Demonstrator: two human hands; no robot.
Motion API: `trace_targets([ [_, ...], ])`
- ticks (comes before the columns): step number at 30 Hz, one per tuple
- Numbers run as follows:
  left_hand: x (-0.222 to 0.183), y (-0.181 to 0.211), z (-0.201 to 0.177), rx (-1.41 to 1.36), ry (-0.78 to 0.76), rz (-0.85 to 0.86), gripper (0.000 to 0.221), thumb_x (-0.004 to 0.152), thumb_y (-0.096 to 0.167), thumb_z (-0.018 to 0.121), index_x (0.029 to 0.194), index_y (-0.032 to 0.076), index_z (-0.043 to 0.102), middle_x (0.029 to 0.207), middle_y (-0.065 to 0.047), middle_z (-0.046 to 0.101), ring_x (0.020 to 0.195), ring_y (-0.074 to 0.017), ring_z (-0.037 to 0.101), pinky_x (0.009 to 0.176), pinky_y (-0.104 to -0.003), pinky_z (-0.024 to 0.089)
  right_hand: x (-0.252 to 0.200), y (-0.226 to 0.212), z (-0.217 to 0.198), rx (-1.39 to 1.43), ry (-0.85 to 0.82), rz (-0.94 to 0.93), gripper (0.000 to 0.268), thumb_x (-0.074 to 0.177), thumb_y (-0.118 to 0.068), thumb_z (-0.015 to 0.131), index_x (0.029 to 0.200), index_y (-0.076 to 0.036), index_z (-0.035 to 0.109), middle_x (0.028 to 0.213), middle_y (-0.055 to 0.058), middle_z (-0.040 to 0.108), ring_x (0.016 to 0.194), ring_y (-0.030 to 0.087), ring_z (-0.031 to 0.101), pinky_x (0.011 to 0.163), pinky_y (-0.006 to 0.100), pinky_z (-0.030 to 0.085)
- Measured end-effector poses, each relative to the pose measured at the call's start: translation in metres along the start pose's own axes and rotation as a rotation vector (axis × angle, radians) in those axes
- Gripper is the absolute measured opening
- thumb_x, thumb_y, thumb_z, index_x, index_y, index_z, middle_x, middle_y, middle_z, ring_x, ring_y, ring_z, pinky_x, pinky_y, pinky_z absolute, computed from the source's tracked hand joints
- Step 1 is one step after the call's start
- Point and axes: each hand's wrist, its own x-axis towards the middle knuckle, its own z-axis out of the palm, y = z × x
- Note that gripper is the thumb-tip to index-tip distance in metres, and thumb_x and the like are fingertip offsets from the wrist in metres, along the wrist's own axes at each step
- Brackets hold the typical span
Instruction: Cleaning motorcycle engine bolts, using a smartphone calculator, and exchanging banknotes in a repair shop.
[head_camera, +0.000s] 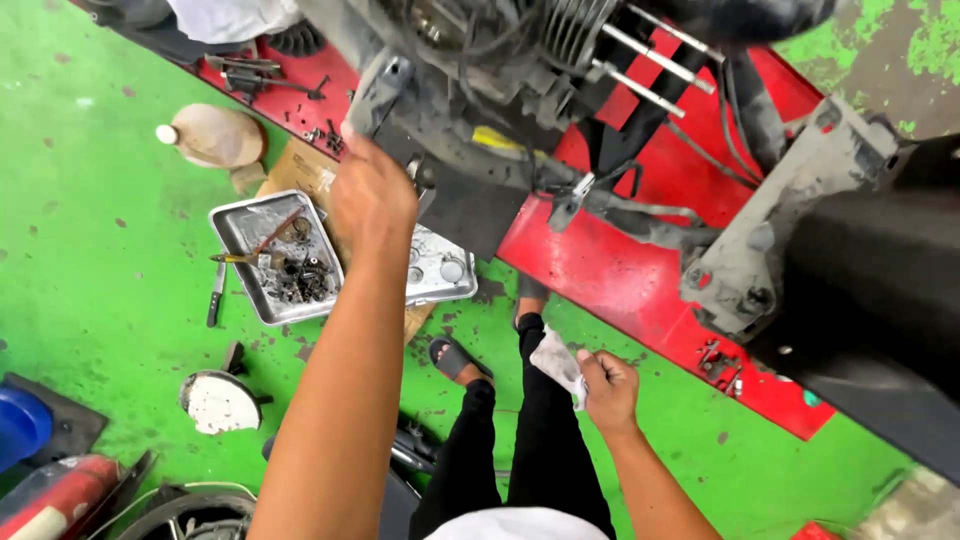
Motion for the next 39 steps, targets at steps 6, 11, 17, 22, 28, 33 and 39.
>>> trace_targets([
  [6,0.013,0.013,-0.040,-0.259,-0.449,-0.198,0.074,0.098,0.048,0.012,0.131,0.010,0.066,0.119,-0.028,0.068,0.114,-0.0512,0.059,0.097,-0.061,0.042,-0.048,0.023,0.027,-0.043,-0.004,0.059,0.049,0.095,-0.020,0.063,0.056,-0.015,0.034,0.051,-0.003,0.030,0.052,0.010,0.029,0.049,0.035,0.025],
  [11,0.012,0.004,-0.029,-0.310,-0.393,-0.119,0.064,0.101,0.046,0.016,0.116,0.006,0.064,0.108,-0.027,0.071,0.103,-0.0518,0.063,0.087,-0.063,0.045,-0.067,0.058,0.045,0.005,-0.053,0.085,0.044,0.095,-0.018,0.064,0.055,-0.017,0.044,0.050,-0.002,0.037,0.048,0.013,0.036,0.044,0.036,0.030],
  [17,0.014,-0.004,-0.019,-0.297,-0.408,-0.124,0.053,0.102,0.043,0.023,0.119,0.006,0.057,0.110,-0.027,0.070,0.104,-0.0504,0.064,0.088,-0.063,0.045,-0.070,0.073,0.056,-0.041,-0.104,0.051,0.047,0.095,-0.020,0.065,0.056,-0.015,0.038,0.051,-0.002,0.032,0.051,0.013,0.031,0.048,0.036,0.025],
  [22,0.016,0.000,-0.018,-0.273,-0.453,-0.153,0.052,0.100,0.042,0.023,0.124,0.008,0.055,0.116,-0.024,0.070,0.108,-0.0484,0.064,0.088,-0.062,0.046,-0.073,0.084,0.053,-0.091,-0.084,0.050,0.047,0.096,-0.024,0.064,0.057,-0.015,0.037,0.053,-0.002,0.033,0.053,0.013,0.032,0.050,0.036,0.026],
  [28,0.016,-0.001,-0.018,-0.262,-0.468,-0.166,0.053,0.100,0.041,0.023,0.122,0.008,0.057,0.117,-0.025,0.070,0.109,-0.0483,0.065,0.091,-0.060,0.046,-0.078,0.090,0.048,-0.063,-0.063,0.016,0.045,0.096,-0.021,0.064,0.056,-0.014,0.043,0.051,-0.002,0.038,0.049,0.012,0.036,0.047,0.035,0.030],
  [33,0.018,-0.003,-0.012,-0.286,-0.448,-0.152,0.052,0.098,0.043,0.025,0.120,0.009,0.059,0.116,-0.023,0.072,0.111,-0.0476,0.064,0.093,-0.060,0.046,-0.079,0.091,0.053,-0.066,-0.042,0.012,0.047,0.096,-0.020,0.064,0.057,-0.014,0.039,0.053,-0.002,0.036,0.052,0.011,0.033,0.049,0.034,0.029],
  [39,0.019,-0.008,-0.005,-0.307,-0.431,-0.124,0.050,0.095,0.038,0.027,0.119,0.009,0.059,0.112,-0.023,0.074,0.107,-0.0483,0.066,0.094,-0.058,0.048,-0.079,0.091,0.058,-0.076,-0.060,0.017,0.046,0.097,-0.021,0.064,0.058,-0.014,0.040,0.052,-0.003,0.035,0.052,0.010,0.033,0.048,0.033,0.029],
])
